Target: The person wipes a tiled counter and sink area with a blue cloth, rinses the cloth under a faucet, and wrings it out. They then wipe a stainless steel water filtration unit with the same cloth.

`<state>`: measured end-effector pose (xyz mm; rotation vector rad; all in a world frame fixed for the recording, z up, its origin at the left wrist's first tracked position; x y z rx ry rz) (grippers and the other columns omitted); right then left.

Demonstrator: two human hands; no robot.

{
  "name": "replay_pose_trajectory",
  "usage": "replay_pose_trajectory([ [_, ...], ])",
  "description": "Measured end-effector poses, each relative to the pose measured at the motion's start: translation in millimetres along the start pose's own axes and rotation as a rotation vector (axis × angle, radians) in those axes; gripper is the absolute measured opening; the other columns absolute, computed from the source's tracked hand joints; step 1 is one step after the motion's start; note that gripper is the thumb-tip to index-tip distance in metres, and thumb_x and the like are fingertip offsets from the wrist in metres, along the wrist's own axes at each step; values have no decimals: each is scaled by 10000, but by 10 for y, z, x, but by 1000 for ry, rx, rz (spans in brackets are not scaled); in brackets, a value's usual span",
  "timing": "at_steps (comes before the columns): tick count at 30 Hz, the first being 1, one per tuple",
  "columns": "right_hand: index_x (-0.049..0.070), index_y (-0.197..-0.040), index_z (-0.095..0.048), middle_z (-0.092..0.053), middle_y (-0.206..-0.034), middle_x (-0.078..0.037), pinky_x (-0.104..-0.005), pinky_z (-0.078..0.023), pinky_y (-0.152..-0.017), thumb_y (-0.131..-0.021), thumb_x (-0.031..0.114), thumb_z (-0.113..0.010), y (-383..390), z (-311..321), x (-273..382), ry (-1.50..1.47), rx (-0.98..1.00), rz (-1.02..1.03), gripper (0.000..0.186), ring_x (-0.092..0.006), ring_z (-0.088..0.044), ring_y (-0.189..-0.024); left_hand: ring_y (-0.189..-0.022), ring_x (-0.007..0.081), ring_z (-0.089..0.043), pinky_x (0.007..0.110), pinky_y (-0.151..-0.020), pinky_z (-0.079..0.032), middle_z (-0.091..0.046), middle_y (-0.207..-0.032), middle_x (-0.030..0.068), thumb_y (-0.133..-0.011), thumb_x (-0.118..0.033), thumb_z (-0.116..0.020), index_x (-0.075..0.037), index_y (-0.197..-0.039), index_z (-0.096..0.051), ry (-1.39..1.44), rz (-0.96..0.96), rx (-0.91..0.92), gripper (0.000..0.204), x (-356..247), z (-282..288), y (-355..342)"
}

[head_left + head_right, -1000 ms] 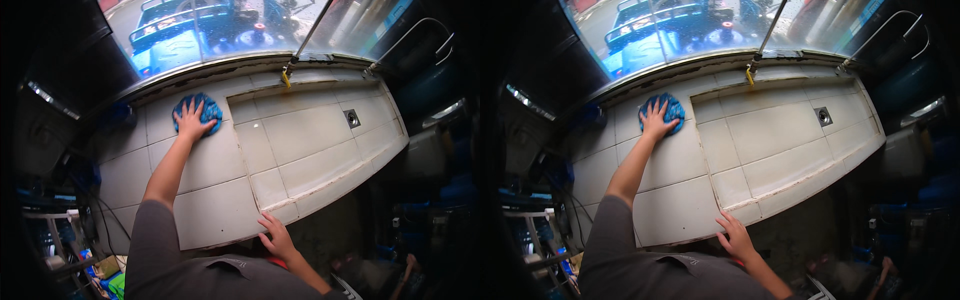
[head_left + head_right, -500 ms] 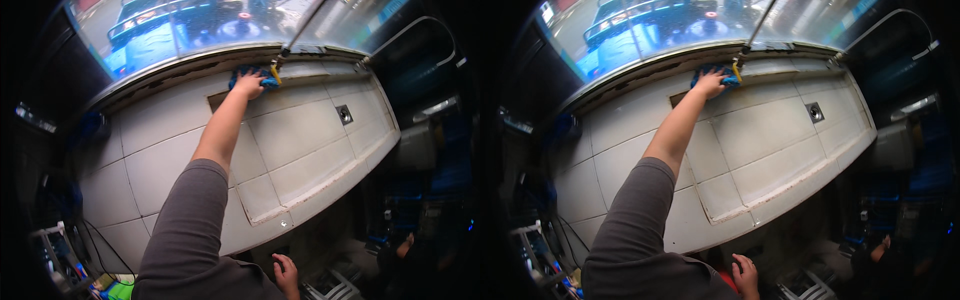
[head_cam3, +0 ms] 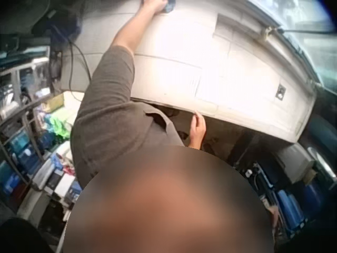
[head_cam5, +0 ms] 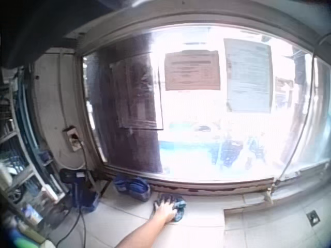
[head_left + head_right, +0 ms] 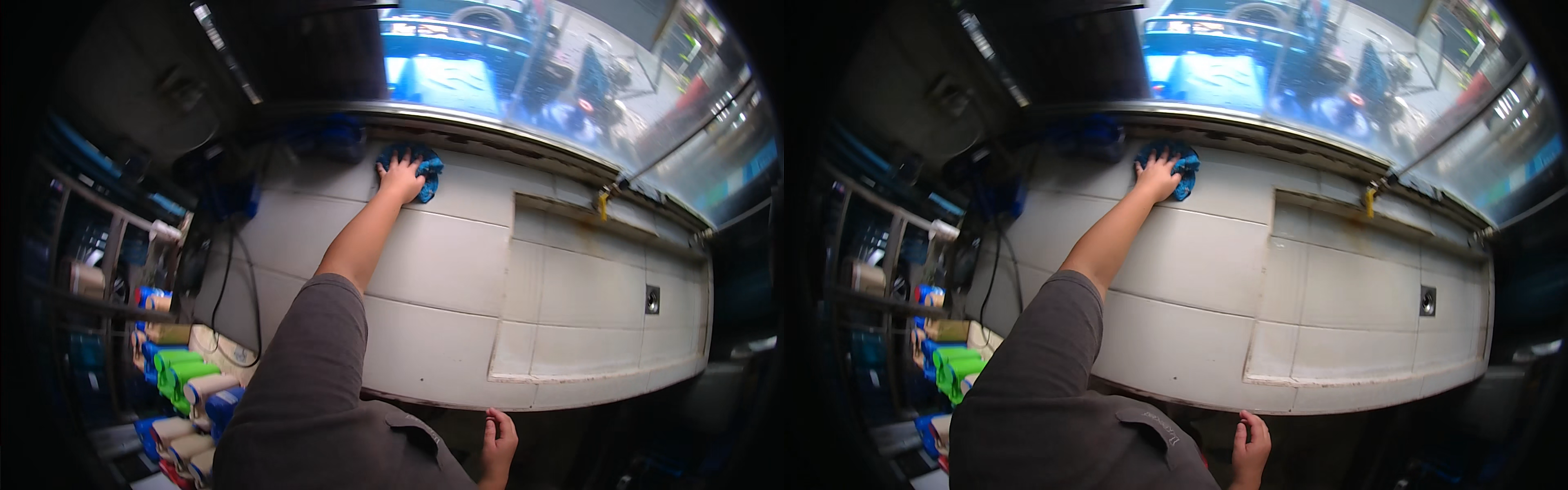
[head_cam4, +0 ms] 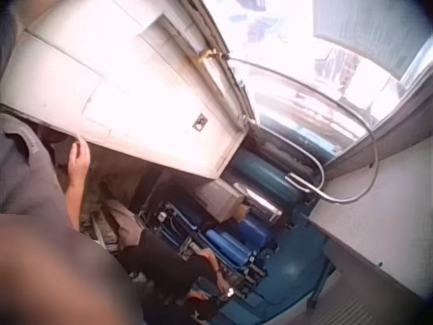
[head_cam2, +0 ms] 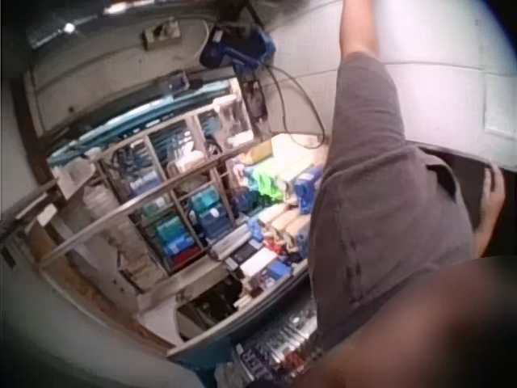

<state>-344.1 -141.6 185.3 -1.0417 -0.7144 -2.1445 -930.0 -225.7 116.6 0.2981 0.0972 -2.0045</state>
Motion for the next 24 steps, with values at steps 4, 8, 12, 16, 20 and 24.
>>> replay_pose_trajectory([
  [4, 12, -1053, -636, -656, -984, -131, -334, -506, -795, -847, 44, -593, -117, -254, 300, 22, 145, 105, 213, -244, -640, -869, -1435, 344, -175, 645, -1103, -130, -212, -1566, 87, -858, -369, -513, -239, -1450, -378, -15, -107, -43, 621, 525, 54, 822],
  [8, 25, -1058, -638, -660, -984, -132, -334, -504, -800, -853, 73, -607, -111, -477, 581, 69, 254, 177, 213, -251, -647, -872, -1438, 368, -149, 646, -1103, -111, -182, -1571, 111, -860, -450, -544, -218, -1474, -327, -57, 135, -70, 691, 1296, 148, 1675],
  [12, 24, -1049, -638, -662, -976, -129, -330, -501, -792, -859, 60, -599, -75, -606, 721, 139, 313, 216, 197, -251, -644, -869, -1447, 385, -90, 652, -1103, -75, -139, -1582, 120, -884, -572, -475, -204, -1498, -274, -130, 479, -97, 743, 2263, 402, 1863],
  [16, 37, -1053, -644, -662, -966, -145, -365, -502, -782, -833, 68, -608, -44, -654, 690, 168, 335, 203, 225, -295, -636, -851, -1446, 390, -84, 661, -1098, -72, -134, -1581, 127, -867, -644, -448, -190, -1498, -275, -132, 454, -87, 797, 2713, 600, 1379],
  [20, 32, -1058, -641, -660, -958, -142, -366, -502, -780, -824, 63, -614, 42, -697, 592, 181, 342, 147, 237, -293, -634, -849, -1437, 400, -115, 673, -1094, -69, -173, -1569, 140, -861, -652, -439, -192, -1486, -300, -205, 323, 26, 788, 2439, 429, 865],
  [24, 19, -1055, -632, -657, -972, -127, -320, -499, -803, -844, 24, -608, 93, -855, 580, 187, 416, 115, 212, -244, -645, -866, -1426, 405, -147, 669, -1096, -62, -215, -1556, 136, -849, -617, -465, -229, -1480, -316, -137, 104, -76, 756, 1494, 220, 901],
])
Point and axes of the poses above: each hand's wrist, its own y-axis away from the middle knuckle, its own z-axis out of the back of the hand, x = y × z, the point moved 10 cm from there along -y, towards the middle knuckle
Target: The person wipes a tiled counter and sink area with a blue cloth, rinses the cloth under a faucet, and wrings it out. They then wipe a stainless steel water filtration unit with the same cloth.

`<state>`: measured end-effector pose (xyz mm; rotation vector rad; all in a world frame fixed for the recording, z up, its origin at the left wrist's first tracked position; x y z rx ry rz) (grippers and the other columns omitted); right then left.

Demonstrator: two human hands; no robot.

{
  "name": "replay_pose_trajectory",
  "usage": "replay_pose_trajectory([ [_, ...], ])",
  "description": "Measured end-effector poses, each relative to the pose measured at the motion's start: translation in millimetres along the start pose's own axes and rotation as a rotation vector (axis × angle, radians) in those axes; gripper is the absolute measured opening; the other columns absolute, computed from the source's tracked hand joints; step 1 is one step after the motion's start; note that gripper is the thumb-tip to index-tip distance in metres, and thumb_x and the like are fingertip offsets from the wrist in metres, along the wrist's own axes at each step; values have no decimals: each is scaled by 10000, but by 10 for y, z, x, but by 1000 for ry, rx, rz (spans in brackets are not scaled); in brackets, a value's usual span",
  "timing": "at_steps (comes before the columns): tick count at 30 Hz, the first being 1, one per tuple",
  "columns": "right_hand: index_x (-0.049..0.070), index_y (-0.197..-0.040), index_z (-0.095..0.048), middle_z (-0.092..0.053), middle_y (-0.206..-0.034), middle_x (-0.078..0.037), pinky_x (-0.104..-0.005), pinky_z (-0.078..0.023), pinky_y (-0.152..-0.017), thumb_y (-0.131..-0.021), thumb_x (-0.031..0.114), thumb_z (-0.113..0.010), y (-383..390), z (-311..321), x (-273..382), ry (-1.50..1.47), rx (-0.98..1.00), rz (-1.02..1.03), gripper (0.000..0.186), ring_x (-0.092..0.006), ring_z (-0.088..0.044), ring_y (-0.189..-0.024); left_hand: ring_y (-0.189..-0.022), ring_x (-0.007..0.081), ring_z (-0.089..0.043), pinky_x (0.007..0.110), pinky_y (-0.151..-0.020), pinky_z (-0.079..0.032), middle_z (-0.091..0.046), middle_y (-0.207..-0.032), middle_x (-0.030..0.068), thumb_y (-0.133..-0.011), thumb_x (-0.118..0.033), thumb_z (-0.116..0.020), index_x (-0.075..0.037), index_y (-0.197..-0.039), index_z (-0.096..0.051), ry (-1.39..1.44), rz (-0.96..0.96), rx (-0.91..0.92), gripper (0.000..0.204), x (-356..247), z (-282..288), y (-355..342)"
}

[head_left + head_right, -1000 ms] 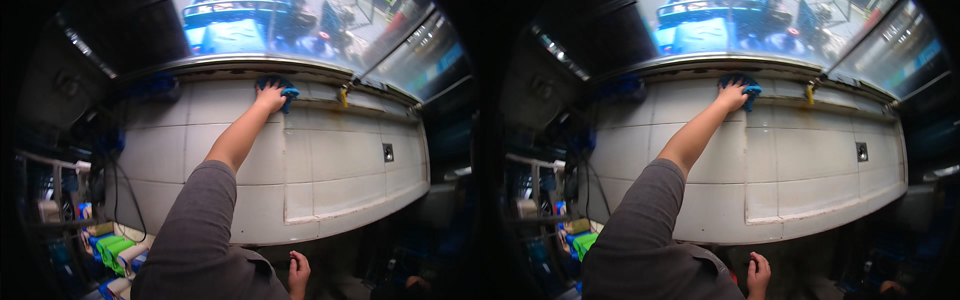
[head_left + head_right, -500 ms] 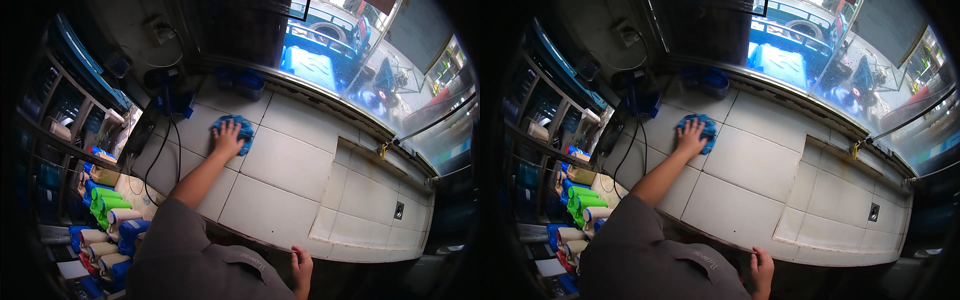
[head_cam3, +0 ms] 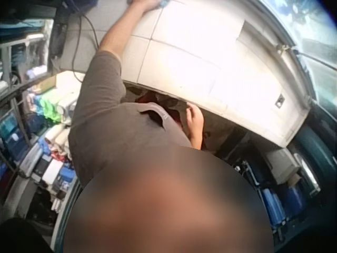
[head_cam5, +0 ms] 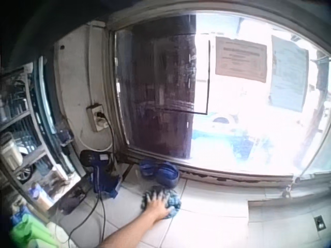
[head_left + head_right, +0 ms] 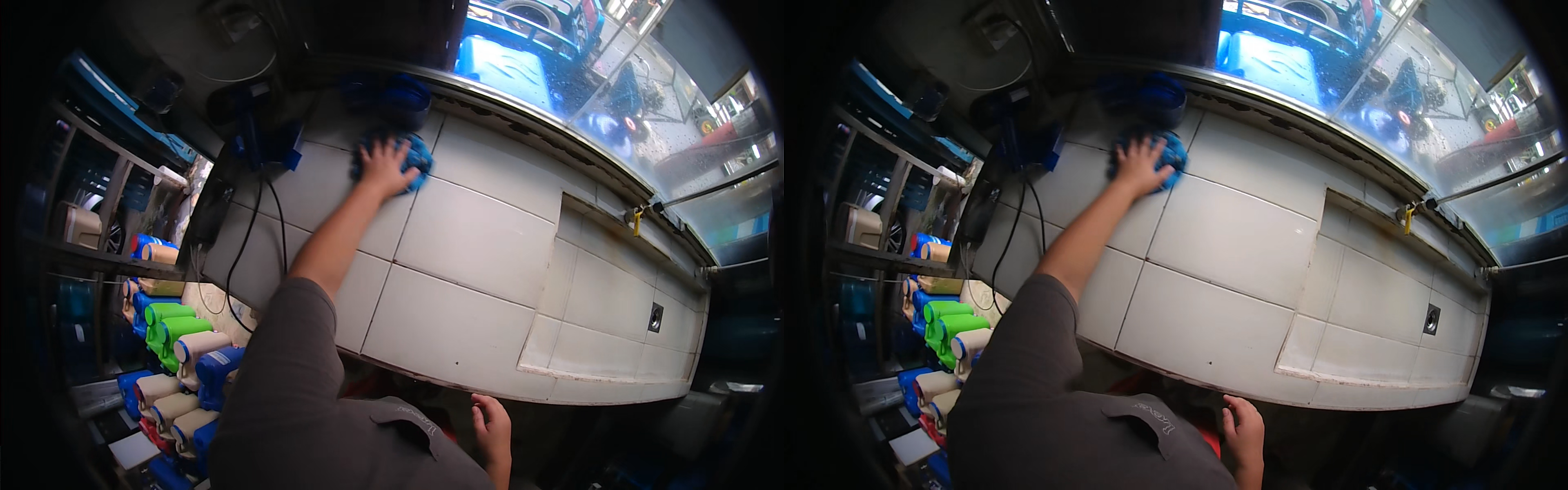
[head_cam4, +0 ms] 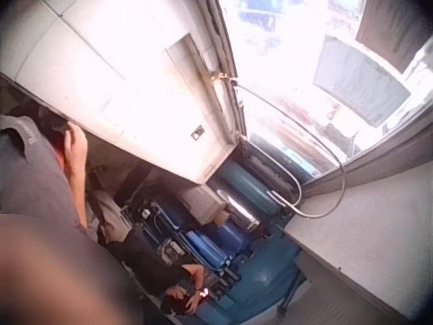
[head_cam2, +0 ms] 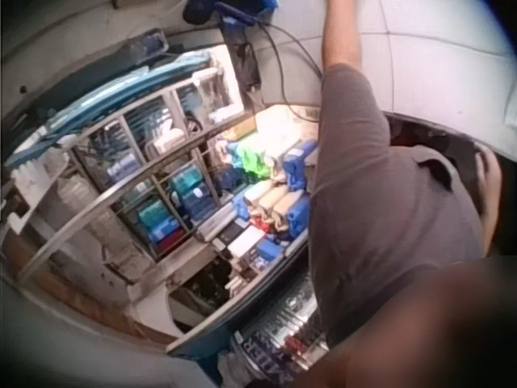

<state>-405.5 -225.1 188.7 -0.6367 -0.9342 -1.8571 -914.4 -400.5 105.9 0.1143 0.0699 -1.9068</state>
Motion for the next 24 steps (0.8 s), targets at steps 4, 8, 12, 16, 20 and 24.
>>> replay_pose_trajectory([
  [4, 33, -1042, -645, -662, -972, -145, -374, -500, -798, -824, 78, -627, -86, 18, 140, 9, -37, 72, 224, -307, -633, -889, -1441, 360, -144, 638, -1111, -67, -209, -1566, 104, -823, -565, -541, -260, -1455, -373, 59, -320, -46, 721, -537, 20, 567],
  [8, 47, -1041, -647, -663, -1001, -145, -398, -491, -823, -831, 104, -635, -70, 102, 241, 31, -81, 153, 218, -326, -623, -941, -1424, 346, -203, 641, -1100, -111, -258, -1546, 105, -816, -568, -577, -272, -1453, -367, -6, -103, -175, 733, 243, 145, 695],
  [12, 57, -1061, -636, -659, -1036, -107, -390, -477, -846, -850, 148, -625, 116, 218, 170, 37, -177, 162, 230, -295, -614, -965, -1413, 397, -178, 713, -1011, -202, -181, -1565, 132, -891, -599, -454, -250, -1489, -269, -239, 241, -47, 717, 1179, 88, 965],
  [16, 78, -1057, -633, -657, -995, -79, -382, -472, -842, -858, 161, -621, 287, 275, -27, 23, -244, 103, 216, -267, -616, -949, -1431, 411, -111, 709, -1030, -178, -94, -1587, 119, -906, -615, -431, -284, -1513, -183, -188, 378, -28, 734, 1385, 22, 1571],
  [20, 86, -1059, -633, -657, -1007, -70, -377, -466, -857, -864, 167, -620, 410, 365, -224, -19, -316, 36, 212, -247, -616, -965, -1442, 413, -73, 709, -1053, -112, -68, -1592, 124, -906, -543, -466, -244, -1519, -196, -204, 56, 8, 734, 549, -44, 2283],
  [24, 85, -1068, -628, -655, -1028, -72, -373, -463, -870, -864, 162, -618, 523, 479, -355, -50, -366, 6, 218, -252, -611, -991, -1443, 436, -34, 681, -1074, -6, -89, -1585, 165, -748, -583, -632, -233, -1493, -289, -30, -619, 139, 891, -1024, -26, 3224],
])
Point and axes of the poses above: each hand's wrist, its own y-axis away from the middle knuckle, its own z-axis out of the back of the hand, x = y × z, the point moved 10 cm from there along -y, towards the middle knuckle
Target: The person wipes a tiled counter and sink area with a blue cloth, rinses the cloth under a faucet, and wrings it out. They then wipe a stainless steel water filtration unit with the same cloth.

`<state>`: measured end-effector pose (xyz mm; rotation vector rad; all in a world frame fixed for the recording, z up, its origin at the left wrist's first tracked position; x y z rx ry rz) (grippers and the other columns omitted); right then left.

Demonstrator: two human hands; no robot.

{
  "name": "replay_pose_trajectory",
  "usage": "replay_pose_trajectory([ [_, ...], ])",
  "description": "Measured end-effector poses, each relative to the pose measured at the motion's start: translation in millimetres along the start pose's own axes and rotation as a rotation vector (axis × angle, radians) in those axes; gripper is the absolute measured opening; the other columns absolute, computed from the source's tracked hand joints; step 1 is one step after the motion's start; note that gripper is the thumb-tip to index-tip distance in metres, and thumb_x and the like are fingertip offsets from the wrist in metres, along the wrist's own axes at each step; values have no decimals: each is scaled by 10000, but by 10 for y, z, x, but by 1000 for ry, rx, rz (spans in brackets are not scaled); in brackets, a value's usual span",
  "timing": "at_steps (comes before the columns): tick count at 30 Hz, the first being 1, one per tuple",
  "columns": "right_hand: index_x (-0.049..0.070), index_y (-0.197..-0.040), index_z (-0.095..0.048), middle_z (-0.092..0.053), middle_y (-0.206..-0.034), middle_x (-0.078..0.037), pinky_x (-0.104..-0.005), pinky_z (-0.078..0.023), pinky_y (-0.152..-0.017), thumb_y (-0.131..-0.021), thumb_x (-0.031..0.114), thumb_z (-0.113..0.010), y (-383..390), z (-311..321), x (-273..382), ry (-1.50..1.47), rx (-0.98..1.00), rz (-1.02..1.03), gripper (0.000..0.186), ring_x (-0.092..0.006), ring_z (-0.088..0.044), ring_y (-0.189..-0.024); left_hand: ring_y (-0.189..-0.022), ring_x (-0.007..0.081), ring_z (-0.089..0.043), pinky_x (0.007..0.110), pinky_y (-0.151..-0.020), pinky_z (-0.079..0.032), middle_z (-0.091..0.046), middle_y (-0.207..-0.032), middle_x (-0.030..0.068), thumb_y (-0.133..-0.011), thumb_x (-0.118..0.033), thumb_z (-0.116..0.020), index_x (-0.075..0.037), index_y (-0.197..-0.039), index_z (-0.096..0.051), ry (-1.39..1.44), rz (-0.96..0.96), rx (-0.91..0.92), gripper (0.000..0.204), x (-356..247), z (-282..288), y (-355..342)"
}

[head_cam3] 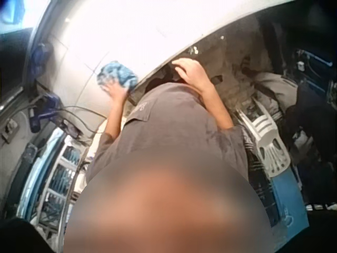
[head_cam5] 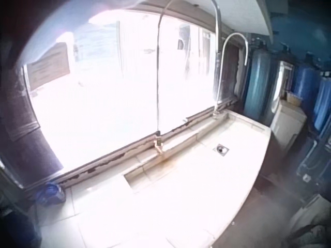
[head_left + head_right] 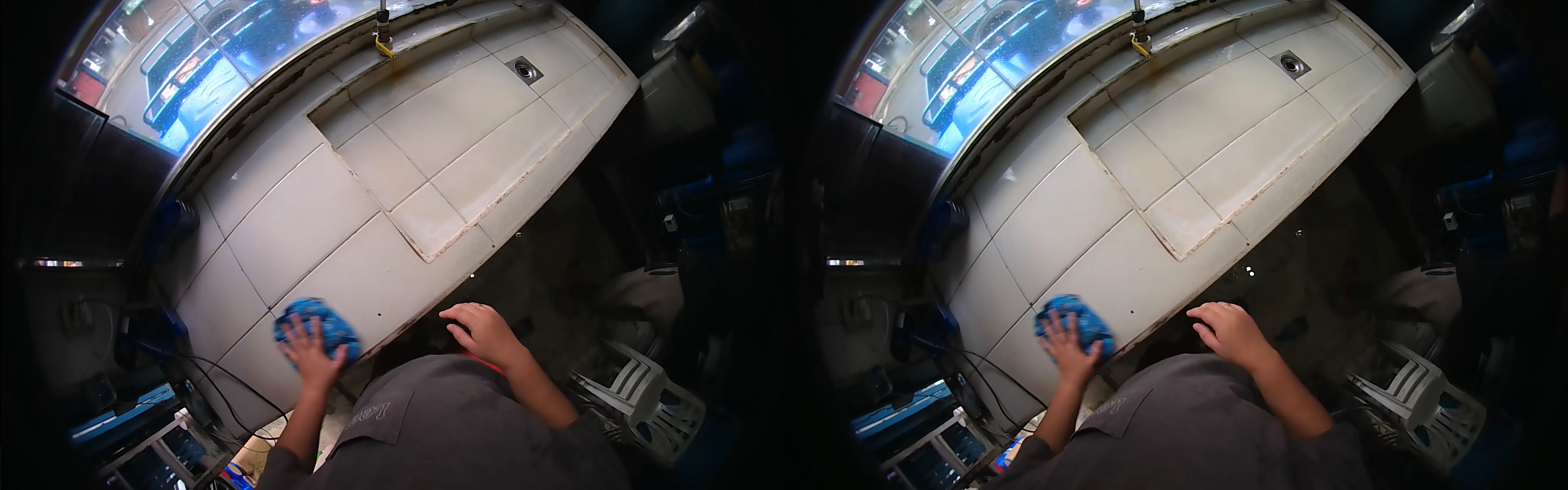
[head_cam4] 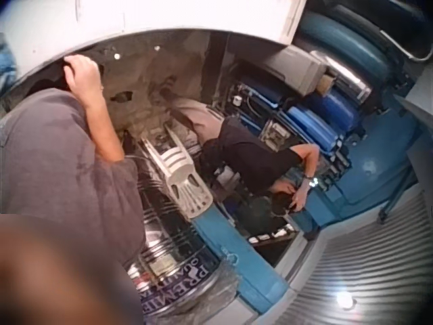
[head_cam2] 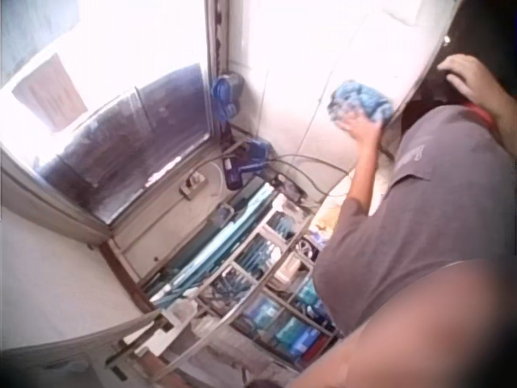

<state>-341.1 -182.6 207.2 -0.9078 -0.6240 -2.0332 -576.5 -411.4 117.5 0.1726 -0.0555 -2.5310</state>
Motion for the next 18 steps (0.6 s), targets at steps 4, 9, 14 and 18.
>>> replay_pose_trajectory([
  [4, 81, -1052, -628, -658, -1009, -74, -379, -469, -847, -857, 148, -619, 82, 206, -57, 41, -74, -22, 206, -263, -617, -958, -1426, 455, -111, 689, -1068, -24, -201, -1550, 198, -682, -588, -687, -204, -1403, -456, 151, -454, 70, 849, -1453, 116, -480],
  [9, 87, -1057, -625, -651, -1026, -79, -385, -466, -840, -859, 148, -612, 203, 409, -117, 70, -127, -88, 208, -270, -610, -973, -1381, 436, -250, 702, -1049, -111, -317, -1491, 206, -768, -600, -605, -196, -1408, -441, 254, -664, -17, 774, -2681, 181, -1310],
  [14, 87, -1070, -623, -629, -1081, -88, -383, -478, -837, -850, 148, -621, 154, 450, -92, 40, -156, -46, 228, -282, -607, -991, -1386, 429, -253, 650, -1087, -124, -330, -1490, 194, -759, -602, -613, -198, -1406, -442, 284, -553, -22, 781, -2812, 94, -1412],
  [18, 86, -1076, -623, -608, -1114, -97, -385, -486, -839, -846, 151, -626, 48, 440, -68, 67, -164, 36, 239, -289, -604, -991, -1424, 415, -180, 618, -1107, -96, -277, -1526, 182, -729, -522, -703, -191, -1409, -450, 320, -442, -58, 797, -1975, 173, -751],
])
Point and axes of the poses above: each hand's wrist, its own y-axis away from the middle knuckle, its own z-axis out of the back of the hand, x = y × z, the point moved 10 cm from there along -y, towards the middle knuckle
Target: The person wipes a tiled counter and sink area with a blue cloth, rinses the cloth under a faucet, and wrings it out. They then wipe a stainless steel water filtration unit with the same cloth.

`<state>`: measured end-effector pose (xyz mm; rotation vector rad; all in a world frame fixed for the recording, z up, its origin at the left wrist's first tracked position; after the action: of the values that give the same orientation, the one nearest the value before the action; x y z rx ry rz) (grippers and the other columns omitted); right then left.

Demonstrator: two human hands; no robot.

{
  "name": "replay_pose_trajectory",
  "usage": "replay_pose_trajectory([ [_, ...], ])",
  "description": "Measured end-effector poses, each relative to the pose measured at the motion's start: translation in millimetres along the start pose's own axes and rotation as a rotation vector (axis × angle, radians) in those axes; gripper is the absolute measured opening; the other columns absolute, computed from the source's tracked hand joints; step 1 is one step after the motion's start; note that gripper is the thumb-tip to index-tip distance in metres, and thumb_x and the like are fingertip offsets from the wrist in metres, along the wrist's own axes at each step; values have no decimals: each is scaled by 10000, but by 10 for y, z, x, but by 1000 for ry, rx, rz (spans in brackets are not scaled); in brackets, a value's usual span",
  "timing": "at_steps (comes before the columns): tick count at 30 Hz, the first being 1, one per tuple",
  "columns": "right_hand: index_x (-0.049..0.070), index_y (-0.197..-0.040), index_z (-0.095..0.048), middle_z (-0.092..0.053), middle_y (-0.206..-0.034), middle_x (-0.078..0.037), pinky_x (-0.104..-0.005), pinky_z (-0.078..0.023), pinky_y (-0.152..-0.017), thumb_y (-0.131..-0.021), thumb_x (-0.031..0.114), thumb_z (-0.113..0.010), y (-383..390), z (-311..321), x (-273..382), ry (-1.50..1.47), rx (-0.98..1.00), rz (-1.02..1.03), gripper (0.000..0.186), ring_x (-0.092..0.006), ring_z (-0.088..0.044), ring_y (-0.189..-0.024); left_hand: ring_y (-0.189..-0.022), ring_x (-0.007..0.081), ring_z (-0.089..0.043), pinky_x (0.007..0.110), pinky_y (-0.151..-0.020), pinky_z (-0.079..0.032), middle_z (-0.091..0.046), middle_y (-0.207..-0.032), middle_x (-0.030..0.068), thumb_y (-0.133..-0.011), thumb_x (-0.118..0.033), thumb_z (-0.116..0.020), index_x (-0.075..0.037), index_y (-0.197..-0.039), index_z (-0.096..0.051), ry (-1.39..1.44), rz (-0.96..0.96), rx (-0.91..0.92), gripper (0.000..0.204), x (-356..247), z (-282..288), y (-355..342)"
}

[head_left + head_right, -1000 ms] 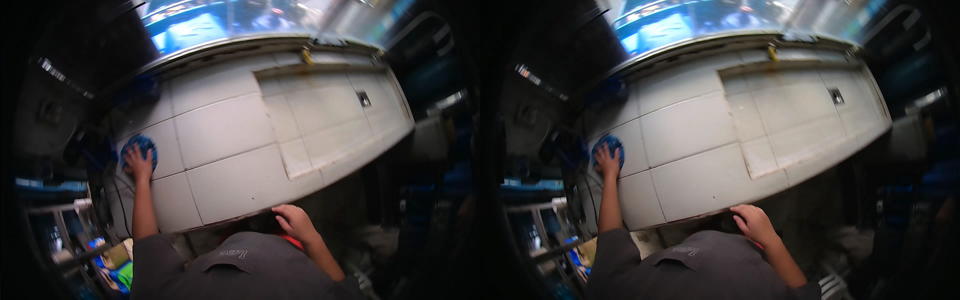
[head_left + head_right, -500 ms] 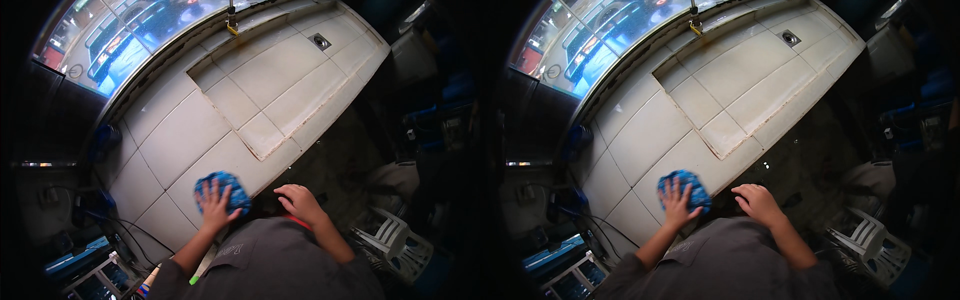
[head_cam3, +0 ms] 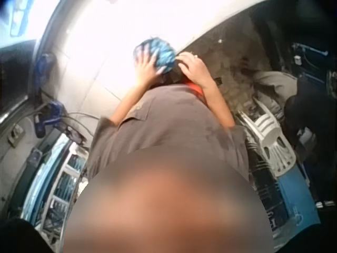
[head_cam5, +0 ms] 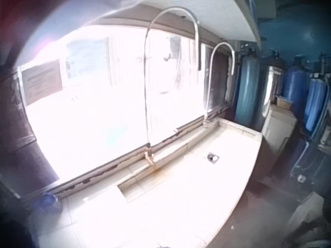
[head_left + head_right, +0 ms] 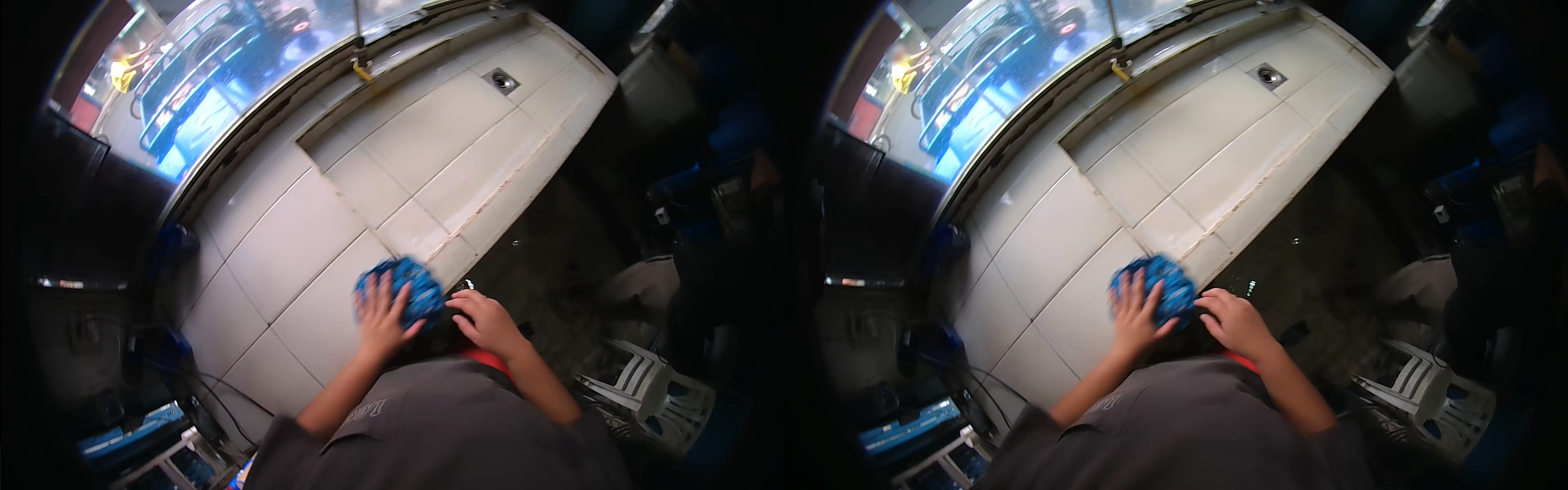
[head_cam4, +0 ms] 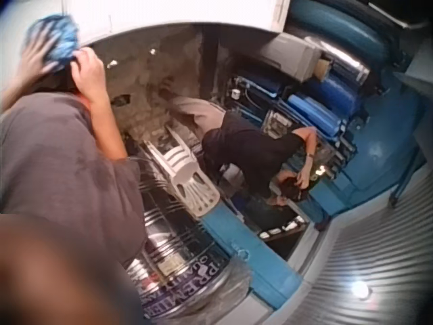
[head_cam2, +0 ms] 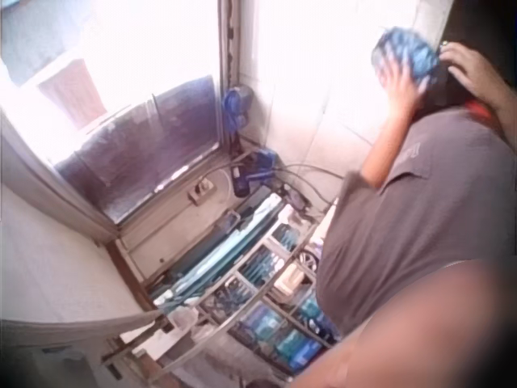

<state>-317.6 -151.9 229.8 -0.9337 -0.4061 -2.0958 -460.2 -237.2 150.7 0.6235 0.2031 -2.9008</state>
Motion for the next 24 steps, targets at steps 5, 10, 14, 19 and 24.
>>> replay_pose_trajectory([
  [5, 87, -1043, -625, -624, -1049, -104, -393, -500, -813, -843, 166, -627, -36, 222, -301, -81, -70, -123, 215, -307, -611, -945, -1430, 465, -46, 659, -1095, -70, -100, -1564, 217, -565, -393, -825, -197, -1464, -317, -216, 484, 81, 1051, 691, 257, 1488],
  [10, 78, -1045, -634, -634, -1029, -106, -378, -502, -828, -839, 141, -617, -120, 421, -619, 2, -23, -139, 216, -301, -613, -950, -1419, 499, -34, 694, -1072, -78, -77, -1555, 253, -510, -344, -840, -204, -1465, -291, -343, 517, 186, 1110, 872, -19, 1569],
  [14, 68, -1038, -637, -639, -1020, -102, -377, -510, -812, -849, 163, -621, -110, 683, -842, -30, -91, -84, 212, -298, -620, -939, -1404, 509, -127, 721, -1041, -105, -188, -1536, 249, -661, -312, -752, -243, -1405, -427, -214, 120, 177, 814, 355, -147, 750],
  [19, 80, -1038, -638, -646, -1027, -93, -385, -509, -826, -853, 181, -625, 92, 1228, -1532, -81, -147, -209, 211, -295, -625, -943, -1379, 496, -234, 721, -1021, -168, -311, -1493, 224, -858, -157, -483, -245, -1388, -466, -255, -339, 211, 538, -852, -690, -744],
  [24, 78, -1045, -641, -659, -1011, -95, -375, -513, -786, -852, 143, -628, 397, 2128, -2558, -90, -295, -336, 204, -287, -643, -889, -1379, 493, -233, 718, -1002, -207, -280, -1504, 238, -828, -143, -531, -230, -1425, -420, -310, -326, 90, 613, -2022, -1332, -2527],
])
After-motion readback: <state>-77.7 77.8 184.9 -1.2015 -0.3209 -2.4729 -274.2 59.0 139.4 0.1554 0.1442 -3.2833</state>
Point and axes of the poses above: each hand's wrist, its own y-axis away from the middle knuckle, its own z-axis out of the back of the hand, x = y × z, the point moved 10 cm from there along -y, towards the middle knuckle
